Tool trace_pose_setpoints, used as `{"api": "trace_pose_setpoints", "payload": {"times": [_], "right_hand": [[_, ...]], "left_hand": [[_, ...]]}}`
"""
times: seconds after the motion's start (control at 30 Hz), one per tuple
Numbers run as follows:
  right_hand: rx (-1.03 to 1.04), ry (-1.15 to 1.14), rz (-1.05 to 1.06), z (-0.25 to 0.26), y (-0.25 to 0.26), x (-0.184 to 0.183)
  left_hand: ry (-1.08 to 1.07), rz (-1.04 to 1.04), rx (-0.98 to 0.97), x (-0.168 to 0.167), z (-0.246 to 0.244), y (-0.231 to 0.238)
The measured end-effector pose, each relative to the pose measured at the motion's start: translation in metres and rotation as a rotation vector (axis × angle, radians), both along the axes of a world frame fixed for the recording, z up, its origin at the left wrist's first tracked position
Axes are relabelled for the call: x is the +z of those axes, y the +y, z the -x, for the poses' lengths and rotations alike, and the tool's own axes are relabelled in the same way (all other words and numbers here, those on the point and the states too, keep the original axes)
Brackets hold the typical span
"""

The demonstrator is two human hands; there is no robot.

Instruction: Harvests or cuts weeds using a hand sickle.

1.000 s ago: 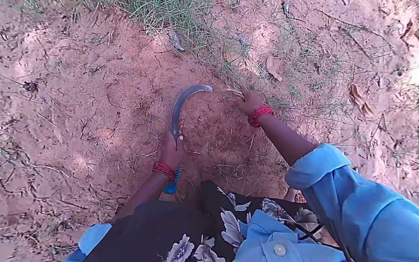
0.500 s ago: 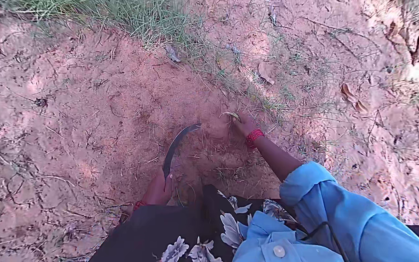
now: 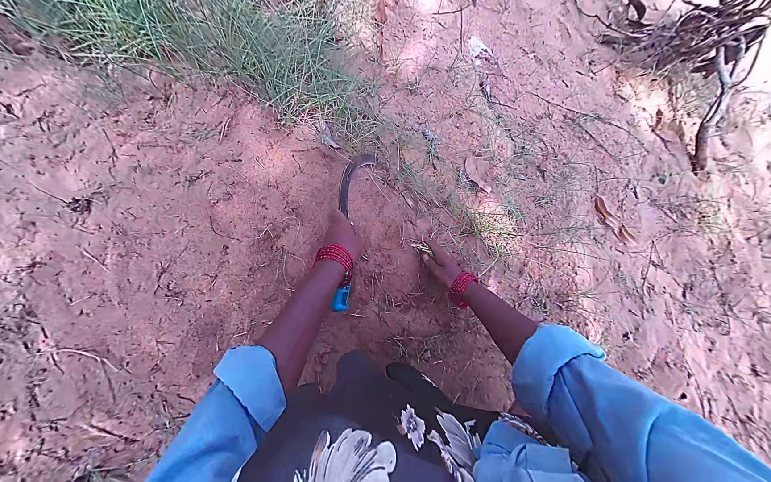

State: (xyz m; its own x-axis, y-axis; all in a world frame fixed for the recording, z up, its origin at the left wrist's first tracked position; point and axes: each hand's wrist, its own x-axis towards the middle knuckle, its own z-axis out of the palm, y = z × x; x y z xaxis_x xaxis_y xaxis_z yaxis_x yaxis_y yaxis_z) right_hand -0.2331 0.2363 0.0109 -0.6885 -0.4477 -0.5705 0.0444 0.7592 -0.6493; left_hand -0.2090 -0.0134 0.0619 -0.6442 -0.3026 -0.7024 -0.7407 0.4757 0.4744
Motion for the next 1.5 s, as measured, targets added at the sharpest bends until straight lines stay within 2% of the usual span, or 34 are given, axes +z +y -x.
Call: {"api": "trace_pose_setpoints", "payload": {"times": [0.13, 0.23, 0.37, 0.47, 0.6, 0.67, 0.73, 0.83, 0.97, 1.07, 1.13, 1.23, 1.37, 1.43, 1.5], "right_hand": [[0.015, -0.01, -0.051, 0.002, -0.003, -0.005], [-0.021, 0.001, -0.049, -0.004, -0.008, -0.004], [-0.033, -0.017, -0.018, -0.007, -0.006, 0.002], [-0.029, -0.041, 0.007, -0.005, -0.008, 0.0], [-0.04, -0.041, 0.027, -0.005, -0.002, -0.004], [-0.022, -0.039, 0.036, -0.003, -0.003, -0.006], [-0.005, -0.05, 0.015, -0.004, -0.003, -0.006], [-0.005, -0.062, 0.004, -0.004, 0.0, -0.002], [0.02, -0.027, 0.037, -0.005, 0.006, -0.009], [0.015, -0.018, 0.07, -0.005, 0.006, -0.01], [0.004, -0.018, 0.089, -0.006, 0.008, -0.012], [0.016, -0.013, 0.097, -0.005, 0.011, -0.013], [0.034, 0.002, 0.075, -0.005, 0.009, -0.013], [0.028, 0.013, 0.064, -0.008, 0.008, -0.013], [0.016, 0.043, 0.072, -0.011, 0.008, -0.011]], "left_hand": [[0.025, -0.039, 0.01, -0.007, -0.003, -0.007], [0.09, -0.107, 0.051, -0.014, -0.039, 0.002], [0.036, -0.065, 0.012, -0.007, -0.099, 0.007], [0.12, -0.085, 0.072, -0.009, -0.112, 0.0], [0.207, -0.155, 0.16, -0.007, -0.07, -0.003], [0.159, -0.175, 0.133, -0.004, -0.032, 0.001], [0.095, -0.197, 0.051, -0.014, -0.015, 0.017], [0.053, -0.209, -0.023, -0.015, -0.034, 0.03], [0.05, -0.176, -0.016, -0.015, -0.099, 0.028], [0.027, -0.14, -0.02, -0.007, -0.124, 0.024], [0.104, -0.148, 0.011, -0.002, -0.12, 0.019], [0.223, -0.134, 0.004, -0.001, -0.075, 0.017], [0.065, -0.106, -0.201, 0.002, -0.006, 0.039], [0.003, -0.109, -0.276, -0.004, -0.013, 0.049], [0.009, -0.113, -0.276, -0.004, -0.04, 0.049]]}}
